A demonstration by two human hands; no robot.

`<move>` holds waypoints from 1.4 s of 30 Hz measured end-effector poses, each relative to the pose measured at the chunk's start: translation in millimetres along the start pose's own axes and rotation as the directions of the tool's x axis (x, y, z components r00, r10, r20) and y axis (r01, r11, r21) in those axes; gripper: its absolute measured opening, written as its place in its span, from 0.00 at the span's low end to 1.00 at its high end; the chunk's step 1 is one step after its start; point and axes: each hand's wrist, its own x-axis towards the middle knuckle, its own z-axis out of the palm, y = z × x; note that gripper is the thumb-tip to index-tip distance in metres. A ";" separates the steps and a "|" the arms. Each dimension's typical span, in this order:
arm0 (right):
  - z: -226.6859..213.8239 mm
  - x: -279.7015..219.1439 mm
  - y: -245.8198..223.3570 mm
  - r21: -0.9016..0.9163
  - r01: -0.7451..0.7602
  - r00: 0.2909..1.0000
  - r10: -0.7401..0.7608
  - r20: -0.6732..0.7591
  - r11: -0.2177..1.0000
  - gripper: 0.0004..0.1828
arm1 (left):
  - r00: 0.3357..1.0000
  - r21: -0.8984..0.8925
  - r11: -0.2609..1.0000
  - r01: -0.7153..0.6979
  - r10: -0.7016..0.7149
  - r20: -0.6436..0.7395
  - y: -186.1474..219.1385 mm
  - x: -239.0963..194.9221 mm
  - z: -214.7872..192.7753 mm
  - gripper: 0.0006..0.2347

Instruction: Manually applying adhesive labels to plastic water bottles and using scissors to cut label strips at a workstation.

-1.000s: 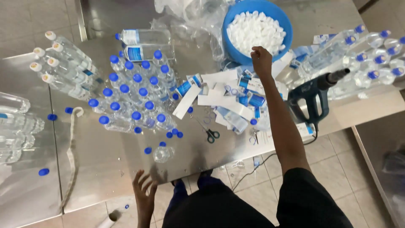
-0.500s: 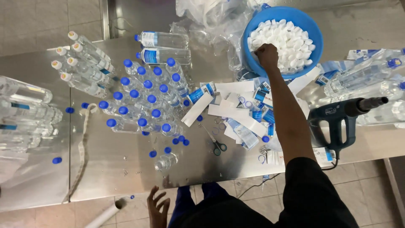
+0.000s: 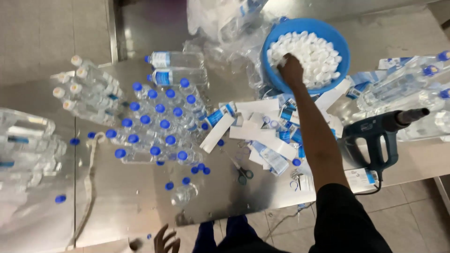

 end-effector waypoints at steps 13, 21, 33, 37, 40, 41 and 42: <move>-108.4 -273.9 -163.8 0.800 -0.409 0.901 0.054 0.431 0.438 0.23 | 0.789 0.012 0.822 -0.569 0.541 0.291 87.3 45.4 47.4 0.14; -52.8 -403.9 -195.8 0.674 -0.584 0.716 -0.104 0.690 0.453 0.20 | 0.834 -0.122 0.909 -0.399 0.415 0.364 129.1 77.6 76.6 0.42; -43.9 -473.3 -285.7 0.664 -0.046 0.841 -0.329 0.429 0.746 0.21 | 0.742 -0.131 0.872 -0.472 0.472 0.475 145.4 88.9 74.4 0.35; -37.7 -488.2 -305.8 0.693 -0.002 0.863 -0.348 0.365 0.721 0.23 | 0.719 -0.137 0.853 -0.504 0.502 0.481 139.9 94.6 75.1 0.34; -41.9 -493.5 -318.4 0.611 0.109 0.881 -0.360 0.306 0.784 0.21 | 0.701 -0.151 0.842 -0.519 0.519 0.489 136.5 95.9 73.8 0.34; -44.3 -494.5 -322.6 0.582 0.123 0.875 -0.365 0.318 0.804 0.21 | 0.704 -0.145 0.845 -0.516 0.514 0.491 139.5 95.4 73.0 0.33; -46.5 -495.6 -326.5 0.553 0.138 0.870 -0.368 0.329 0.822 0.22 | 0.706 -0.139 0.847 -0.512 0.508 0.493 142.3 94.9 72.5 0.33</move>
